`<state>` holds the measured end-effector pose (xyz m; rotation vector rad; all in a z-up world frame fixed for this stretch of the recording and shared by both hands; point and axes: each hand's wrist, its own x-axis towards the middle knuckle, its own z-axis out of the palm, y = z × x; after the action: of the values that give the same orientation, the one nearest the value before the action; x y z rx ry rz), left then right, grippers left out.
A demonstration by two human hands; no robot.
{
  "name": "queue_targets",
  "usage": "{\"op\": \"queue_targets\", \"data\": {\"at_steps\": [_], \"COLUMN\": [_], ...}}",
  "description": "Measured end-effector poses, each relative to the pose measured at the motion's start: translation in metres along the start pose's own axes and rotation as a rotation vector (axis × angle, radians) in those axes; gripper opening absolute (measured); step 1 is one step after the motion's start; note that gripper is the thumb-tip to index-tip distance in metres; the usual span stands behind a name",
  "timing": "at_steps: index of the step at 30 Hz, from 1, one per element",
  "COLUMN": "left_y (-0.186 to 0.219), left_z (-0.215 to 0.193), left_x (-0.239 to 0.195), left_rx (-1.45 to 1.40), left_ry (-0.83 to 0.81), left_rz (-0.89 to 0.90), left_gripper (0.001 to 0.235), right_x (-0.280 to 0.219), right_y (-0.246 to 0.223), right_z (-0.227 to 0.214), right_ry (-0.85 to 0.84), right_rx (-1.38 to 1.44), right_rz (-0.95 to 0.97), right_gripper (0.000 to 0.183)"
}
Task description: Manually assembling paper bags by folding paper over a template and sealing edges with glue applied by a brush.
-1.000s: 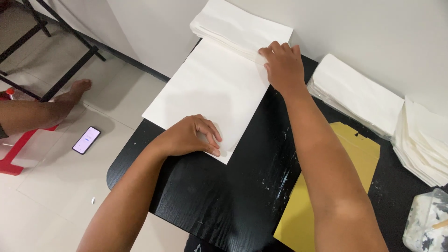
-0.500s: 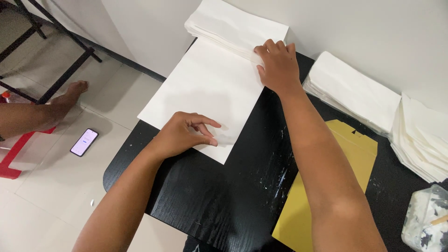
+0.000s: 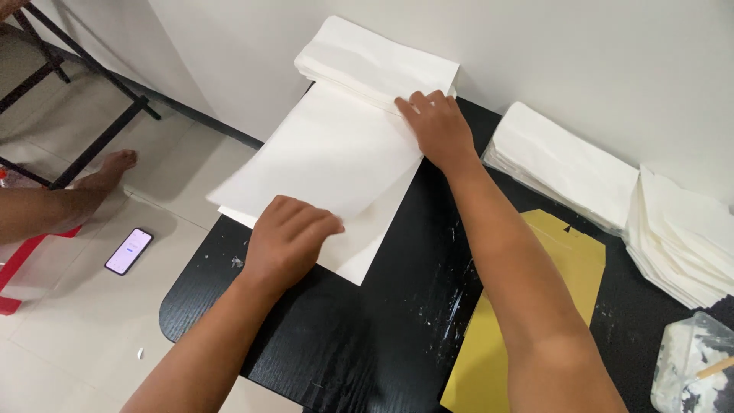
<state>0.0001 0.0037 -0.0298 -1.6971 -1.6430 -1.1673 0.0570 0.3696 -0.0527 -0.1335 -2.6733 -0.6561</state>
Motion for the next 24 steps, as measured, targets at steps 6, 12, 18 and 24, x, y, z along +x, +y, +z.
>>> {"op": "queue_targets", "data": {"at_steps": [6, 12, 18, 24], "left_y": [0.010, 0.002, 0.009, 0.052], "left_z": [-0.008, -0.008, -0.023, -0.077], "left_x": [0.026, 0.028, 0.049, 0.084], "left_rx": [0.310, 0.059, -0.016, -0.164], "left_ry": [0.218, 0.369, 0.584, 0.568], "left_rz": [0.321, 0.308, 0.338, 0.415], "left_gripper": [0.009, 0.008, 0.007, 0.007], "right_x": [0.004, -0.004, -0.016, -0.051], "right_y": [0.012, 0.003, -0.004, -0.066], "right_z": [-0.033, -0.009, -0.036, -0.153], "right_ry": [-0.030, 0.004, 0.015, 0.465], "right_rx": [0.484, 0.508, 0.603, 0.966], "right_rz": [0.164, 0.239, 0.275, -0.087], "right_gripper": [0.052, 0.042, 0.043, 0.101]}}
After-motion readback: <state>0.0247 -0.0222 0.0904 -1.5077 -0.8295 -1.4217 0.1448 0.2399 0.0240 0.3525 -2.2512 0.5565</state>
